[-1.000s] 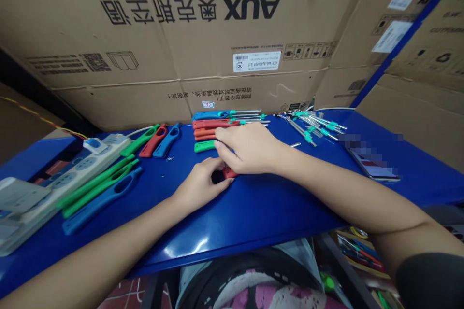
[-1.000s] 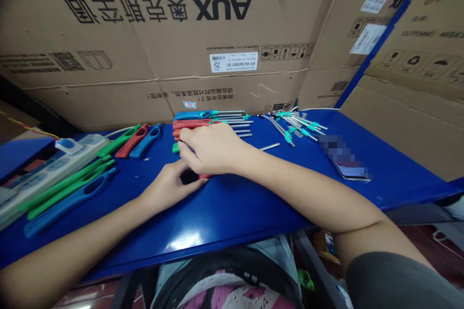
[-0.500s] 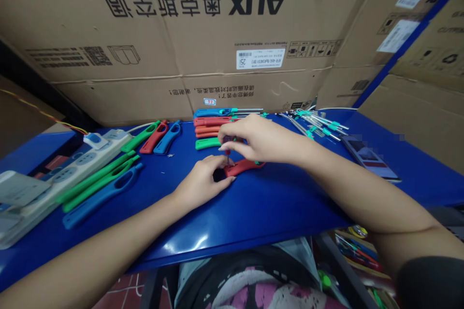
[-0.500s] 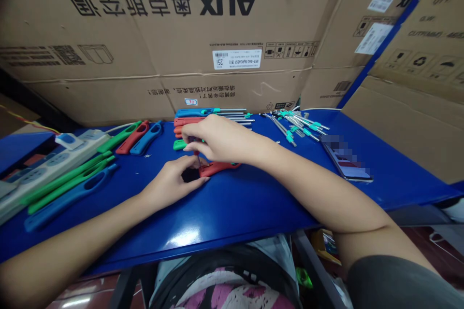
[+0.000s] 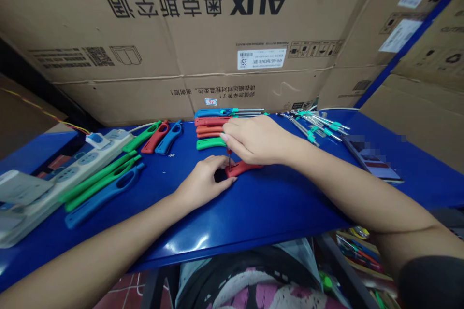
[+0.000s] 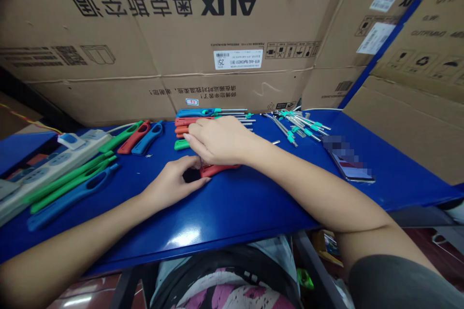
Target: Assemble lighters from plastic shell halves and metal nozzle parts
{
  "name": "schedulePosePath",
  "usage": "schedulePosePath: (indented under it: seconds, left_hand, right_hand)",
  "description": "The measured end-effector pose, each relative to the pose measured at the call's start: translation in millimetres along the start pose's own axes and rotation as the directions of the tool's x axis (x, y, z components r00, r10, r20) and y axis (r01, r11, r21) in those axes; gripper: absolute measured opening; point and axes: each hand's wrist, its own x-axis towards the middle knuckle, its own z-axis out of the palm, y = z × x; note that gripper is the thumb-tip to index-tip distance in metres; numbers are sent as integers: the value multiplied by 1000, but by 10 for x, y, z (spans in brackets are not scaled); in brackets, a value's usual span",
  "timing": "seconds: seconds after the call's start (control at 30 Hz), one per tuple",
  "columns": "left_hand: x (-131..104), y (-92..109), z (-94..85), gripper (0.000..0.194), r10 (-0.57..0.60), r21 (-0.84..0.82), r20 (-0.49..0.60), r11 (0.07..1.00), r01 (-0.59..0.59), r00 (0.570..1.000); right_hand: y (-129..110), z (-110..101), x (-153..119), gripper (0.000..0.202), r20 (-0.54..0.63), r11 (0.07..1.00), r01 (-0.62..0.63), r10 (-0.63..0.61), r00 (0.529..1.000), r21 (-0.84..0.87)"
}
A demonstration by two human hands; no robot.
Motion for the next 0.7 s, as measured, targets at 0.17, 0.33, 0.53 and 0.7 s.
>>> schedulePosePath:
  seconds: [0.17, 0.33, 0.53, 0.7]
  left_hand:
    - [-3, 19, -13, 15, 5, -17, -3, 1000, -5, 1000]
    - [-2, 13, -10, 15, 27, -10, -24, 1000, -28, 999]
    - [2, 11, 4, 15, 6, -1, -33, 1000, -6, 999]
    - [9, 16, 2, 20, 18, -10, -29, 1000, -19, 999]
  right_hand:
    - [160, -22, -4, 24, 65, 919, 131, -167, 984, 371]
    - [221, -8, -5, 17, -66, 815, 272, -279, 958, 511]
    - [126, -63, -16, 36, -34, 976, 191, -188, 982, 104]
    - [-51, -26, -8, 54, 7, 993, 33, -33, 999, -114]
